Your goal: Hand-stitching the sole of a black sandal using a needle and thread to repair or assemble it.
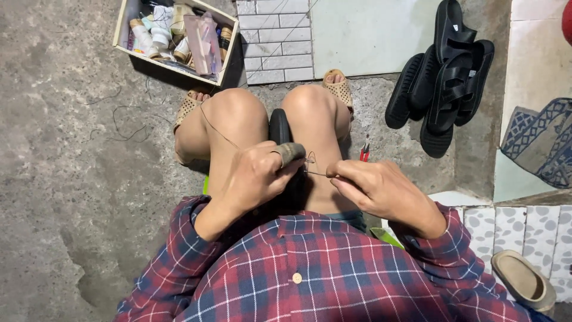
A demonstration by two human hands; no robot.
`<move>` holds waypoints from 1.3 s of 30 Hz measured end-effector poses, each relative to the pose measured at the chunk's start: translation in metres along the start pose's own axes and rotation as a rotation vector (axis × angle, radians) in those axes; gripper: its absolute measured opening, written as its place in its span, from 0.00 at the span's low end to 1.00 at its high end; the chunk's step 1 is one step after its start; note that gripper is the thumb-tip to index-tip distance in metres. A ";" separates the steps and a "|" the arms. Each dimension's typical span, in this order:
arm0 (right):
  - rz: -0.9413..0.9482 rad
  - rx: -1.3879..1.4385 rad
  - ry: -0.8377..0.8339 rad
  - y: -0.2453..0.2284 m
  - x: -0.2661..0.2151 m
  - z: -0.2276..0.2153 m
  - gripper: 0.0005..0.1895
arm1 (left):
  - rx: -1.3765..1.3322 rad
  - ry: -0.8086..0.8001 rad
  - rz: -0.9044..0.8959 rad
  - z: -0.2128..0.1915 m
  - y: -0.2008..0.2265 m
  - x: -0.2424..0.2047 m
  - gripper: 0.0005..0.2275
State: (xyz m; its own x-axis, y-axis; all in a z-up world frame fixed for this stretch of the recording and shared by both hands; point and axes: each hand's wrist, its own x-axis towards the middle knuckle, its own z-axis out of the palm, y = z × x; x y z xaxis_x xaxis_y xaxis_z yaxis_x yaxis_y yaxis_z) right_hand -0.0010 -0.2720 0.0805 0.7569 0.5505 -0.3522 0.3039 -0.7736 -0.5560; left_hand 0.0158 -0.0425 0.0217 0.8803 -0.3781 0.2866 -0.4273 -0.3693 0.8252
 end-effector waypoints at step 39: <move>-0.156 0.901 0.489 -0.011 -0.011 0.020 0.04 | -0.379 0.134 -0.676 0.010 -0.021 -0.033 0.04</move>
State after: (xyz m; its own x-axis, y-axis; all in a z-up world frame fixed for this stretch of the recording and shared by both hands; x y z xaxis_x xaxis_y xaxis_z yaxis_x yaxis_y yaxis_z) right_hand -0.0238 -0.2631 0.0754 0.9597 0.2810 0.0043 0.0256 -0.0722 -0.9971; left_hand -0.0061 -0.0307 -0.0096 0.9519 -0.0606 -0.3004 0.2879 -0.1588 0.9444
